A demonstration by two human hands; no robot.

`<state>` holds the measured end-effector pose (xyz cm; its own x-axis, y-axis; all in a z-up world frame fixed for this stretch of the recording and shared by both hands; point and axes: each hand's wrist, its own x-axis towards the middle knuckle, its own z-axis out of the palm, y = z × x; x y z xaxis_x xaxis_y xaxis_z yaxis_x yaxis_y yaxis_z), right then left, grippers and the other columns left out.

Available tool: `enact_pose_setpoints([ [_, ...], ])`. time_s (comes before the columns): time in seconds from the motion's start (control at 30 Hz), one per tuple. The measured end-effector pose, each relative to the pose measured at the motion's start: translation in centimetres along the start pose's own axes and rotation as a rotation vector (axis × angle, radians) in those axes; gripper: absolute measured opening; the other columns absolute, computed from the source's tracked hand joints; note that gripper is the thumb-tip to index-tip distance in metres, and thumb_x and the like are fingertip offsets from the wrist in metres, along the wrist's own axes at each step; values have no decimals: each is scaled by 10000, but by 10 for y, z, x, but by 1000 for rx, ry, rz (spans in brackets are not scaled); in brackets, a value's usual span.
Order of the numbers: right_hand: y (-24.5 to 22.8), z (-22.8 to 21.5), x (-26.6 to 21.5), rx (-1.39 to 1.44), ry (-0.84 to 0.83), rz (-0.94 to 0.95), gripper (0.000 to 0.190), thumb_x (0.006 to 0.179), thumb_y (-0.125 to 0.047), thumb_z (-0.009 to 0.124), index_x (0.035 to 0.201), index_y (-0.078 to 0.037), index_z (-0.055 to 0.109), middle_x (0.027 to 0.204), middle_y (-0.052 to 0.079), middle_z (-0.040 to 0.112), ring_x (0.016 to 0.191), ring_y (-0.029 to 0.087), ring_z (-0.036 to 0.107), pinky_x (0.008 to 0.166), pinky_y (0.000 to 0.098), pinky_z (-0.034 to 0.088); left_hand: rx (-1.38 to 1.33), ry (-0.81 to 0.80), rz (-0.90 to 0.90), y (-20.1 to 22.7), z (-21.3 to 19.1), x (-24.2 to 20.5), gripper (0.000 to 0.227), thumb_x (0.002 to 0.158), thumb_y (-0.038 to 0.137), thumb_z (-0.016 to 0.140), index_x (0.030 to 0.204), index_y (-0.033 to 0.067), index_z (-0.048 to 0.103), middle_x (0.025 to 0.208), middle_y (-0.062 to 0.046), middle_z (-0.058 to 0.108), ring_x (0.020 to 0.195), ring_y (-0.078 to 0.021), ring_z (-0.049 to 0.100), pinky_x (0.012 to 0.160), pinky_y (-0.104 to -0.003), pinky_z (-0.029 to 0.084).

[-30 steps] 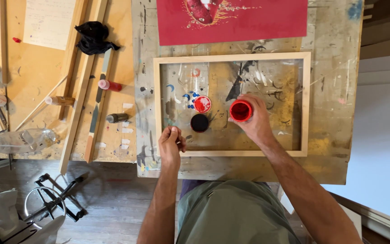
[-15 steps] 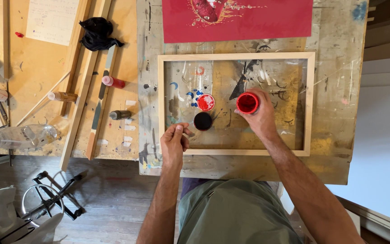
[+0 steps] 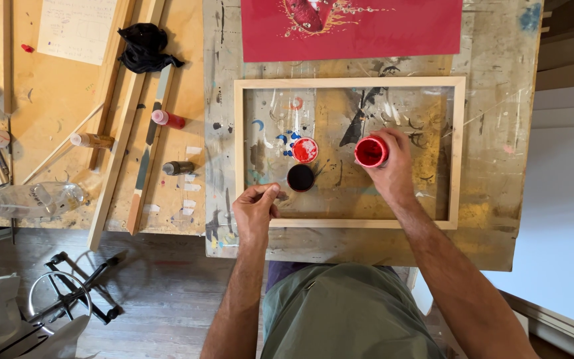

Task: Open paint containers, pour paint into a cup, and mix it with a tool on a workbench.

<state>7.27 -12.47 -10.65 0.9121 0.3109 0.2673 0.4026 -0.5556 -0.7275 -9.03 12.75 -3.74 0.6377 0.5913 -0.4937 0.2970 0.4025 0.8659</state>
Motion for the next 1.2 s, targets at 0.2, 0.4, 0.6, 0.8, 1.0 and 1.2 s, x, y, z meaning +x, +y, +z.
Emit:
enact_pose_setpoints([
  [0.2,14,-6,3,-44,45,-66,624,672,-122,986,1209,-51,675,1240,176,550,1182,402,603,1031,473,513,42,24,9,-7,-4,1,98,891,84,802,903,-8,770,723,-196,749,375,-160,581,355,-221,384],
  [0.4,25,-25,18,-86,14,-17,616,663,-4,944,1217,-39,678,1247,216,549,1178,441,583,1048,506,494,98,-28,47,-11,-2,-4,69,886,40,775,914,-24,771,699,-180,744,379,-142,581,376,-223,412],
  [0.6,65,-69,53,-267,-7,-62,657,638,50,933,1244,-50,700,1301,208,541,1201,448,581,1057,497,486,130,-91,100,-14,-3,-12,82,916,0,719,954,-52,769,719,-188,747,394,-144,570,417,-243,461],
  [0.8,53,-129,122,-393,-208,157,667,756,27,903,1358,25,615,1360,290,576,1233,447,486,1010,565,451,400,-165,31,-15,-8,-17,196,977,111,603,1057,55,772,895,-81,798,529,-114,552,538,-285,554],
  [1.0,111,-155,169,-458,-263,121,681,724,72,881,1366,65,655,1391,325,490,1223,470,521,1076,560,434,377,-124,-9,-10,-14,-31,188,910,69,698,1044,9,817,922,-95,817,558,-122,563,559,-277,554],
  [1.2,138,-161,204,-502,-313,170,755,683,141,857,1390,5,629,1374,253,501,1197,441,523,1007,521,482,643,-18,194,-19,-28,-50,139,897,97,706,976,131,814,887,0,810,550,-143,631,528,-299,549],
])
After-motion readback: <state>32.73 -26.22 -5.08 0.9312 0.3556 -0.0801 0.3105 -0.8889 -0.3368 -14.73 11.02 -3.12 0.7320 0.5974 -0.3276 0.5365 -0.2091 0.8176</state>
